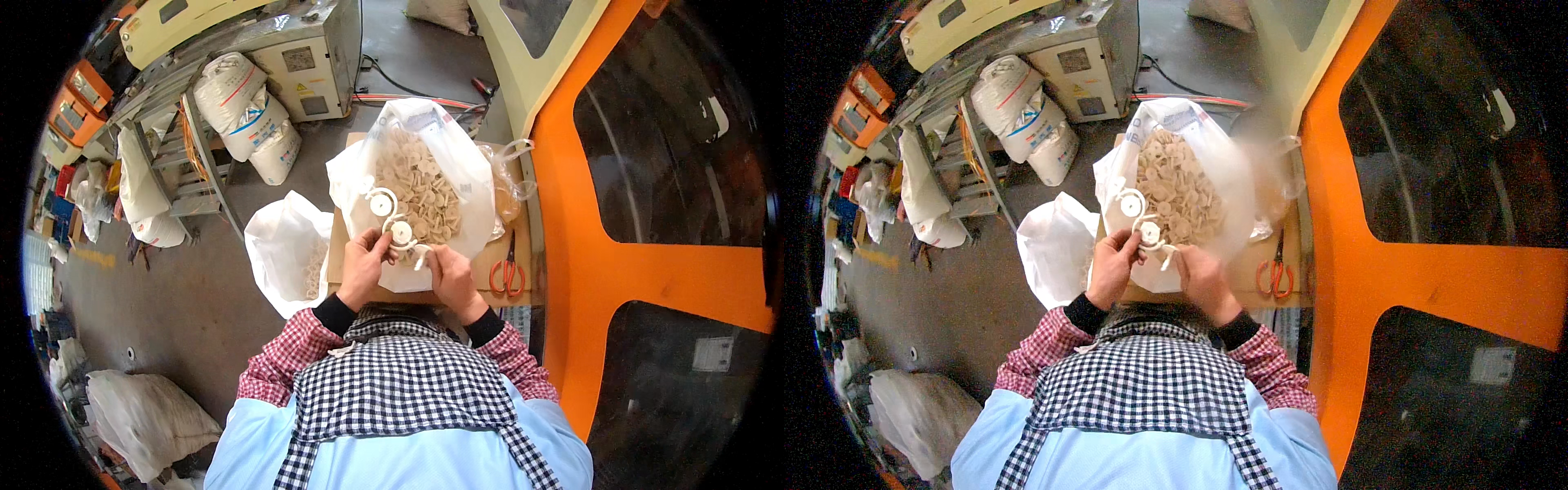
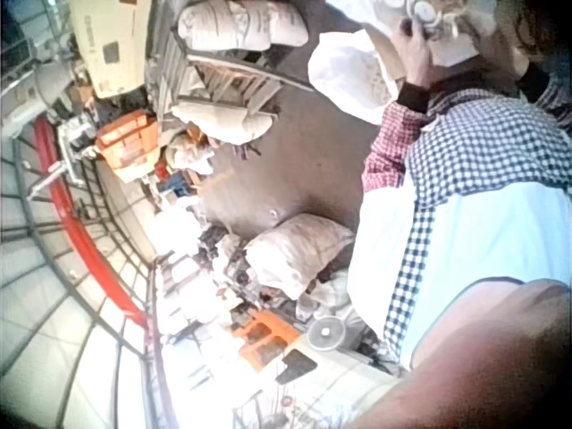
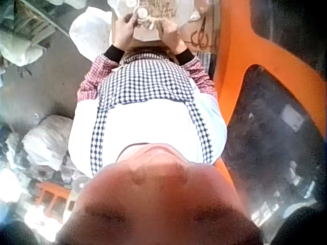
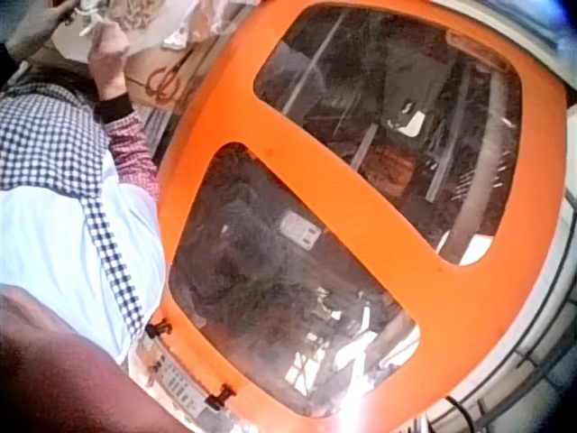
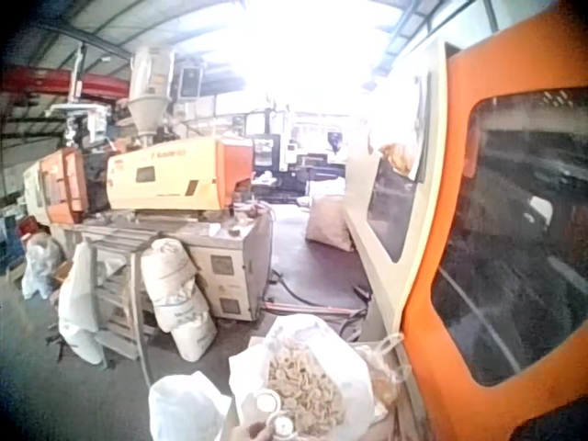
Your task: The person repeatedly picks small white plastic components from a bag, separates them by hand, and places them into a machine hopper. The person also handles a pair of scissors and a small container of metal parts during the process.
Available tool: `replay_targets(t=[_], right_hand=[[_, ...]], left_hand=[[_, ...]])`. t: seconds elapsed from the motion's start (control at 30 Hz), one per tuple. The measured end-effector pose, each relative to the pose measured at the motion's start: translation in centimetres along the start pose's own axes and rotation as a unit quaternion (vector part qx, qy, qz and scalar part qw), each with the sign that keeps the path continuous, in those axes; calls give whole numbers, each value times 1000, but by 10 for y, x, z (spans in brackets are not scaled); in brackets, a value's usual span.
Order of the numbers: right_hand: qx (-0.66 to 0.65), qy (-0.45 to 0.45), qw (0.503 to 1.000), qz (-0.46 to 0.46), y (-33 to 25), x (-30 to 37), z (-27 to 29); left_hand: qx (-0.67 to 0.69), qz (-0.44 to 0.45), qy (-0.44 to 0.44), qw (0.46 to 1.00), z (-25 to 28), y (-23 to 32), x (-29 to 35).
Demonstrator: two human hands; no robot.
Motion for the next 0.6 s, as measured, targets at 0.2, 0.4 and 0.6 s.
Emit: replay_targets(t=[0.2, 0.4, 0.6], right_hand=[[-716, -118, 595, -345, 44, 11, -46], [-86, -144, 957, -235, 79, -20, -43], [-11, -68, 996, 64, -9, -28, -4]], left_hand=[[-530, -429, -72, 728, -11, 7, 22], [-203, -139, 81, 966, 5, -9, 11], [89, -33, 84, 992, 10, -14, 2]])
Point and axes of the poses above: each hand's wrist, its own x-axis away from the middle knuckle, its own z-axis out of the back of the hand, y = z × x, the point moved 2 cm from there along -x, towards the middle knuckle, and after that the axes turned 11 degrees about -y, right-handed, at the moved point
